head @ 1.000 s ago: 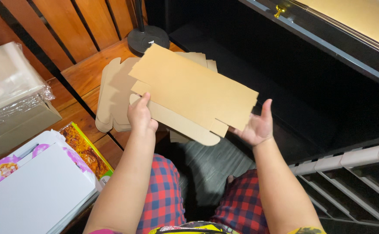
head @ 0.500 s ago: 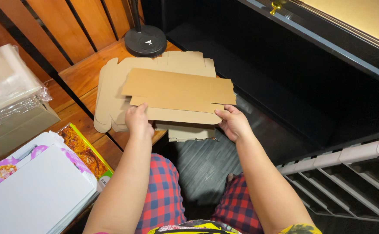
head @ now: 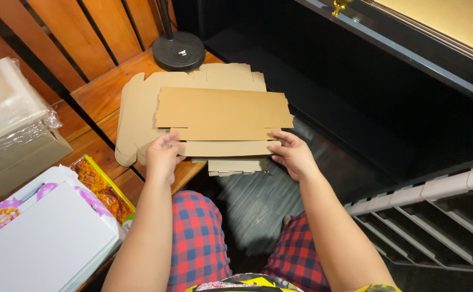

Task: The person repeatedly picks up flat cardboard pieces from a wooden chair and places them onto a black shelf. The person handles the cardboard by hand, stacking them one by one.

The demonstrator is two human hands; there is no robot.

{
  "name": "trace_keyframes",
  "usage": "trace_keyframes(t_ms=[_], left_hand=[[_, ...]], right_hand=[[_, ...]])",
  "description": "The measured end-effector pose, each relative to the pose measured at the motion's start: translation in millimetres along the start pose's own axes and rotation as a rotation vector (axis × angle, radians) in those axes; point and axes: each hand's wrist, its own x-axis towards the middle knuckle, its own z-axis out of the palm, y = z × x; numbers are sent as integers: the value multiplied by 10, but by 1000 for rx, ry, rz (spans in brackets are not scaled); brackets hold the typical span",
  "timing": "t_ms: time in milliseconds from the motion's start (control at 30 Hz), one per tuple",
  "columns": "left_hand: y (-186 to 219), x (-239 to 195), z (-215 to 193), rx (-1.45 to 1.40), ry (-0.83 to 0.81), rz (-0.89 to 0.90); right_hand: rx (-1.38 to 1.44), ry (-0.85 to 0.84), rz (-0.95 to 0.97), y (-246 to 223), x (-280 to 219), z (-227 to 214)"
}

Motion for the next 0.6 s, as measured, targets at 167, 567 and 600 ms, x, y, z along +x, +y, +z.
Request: trace_keyframes(t_ms=[167, 567, 600], left_hand=[[-114, 15, -153, -33, -146, -1], [-96, 18, -476, -6, -155, 202], [-35, -34, -515, -7, -140, 233]], right_hand=[[23, -67, 34, -87, -93, -34], [-6, -105, -138, -657, -435, 44], [-11, -114, -167, -766, -513, 77]])
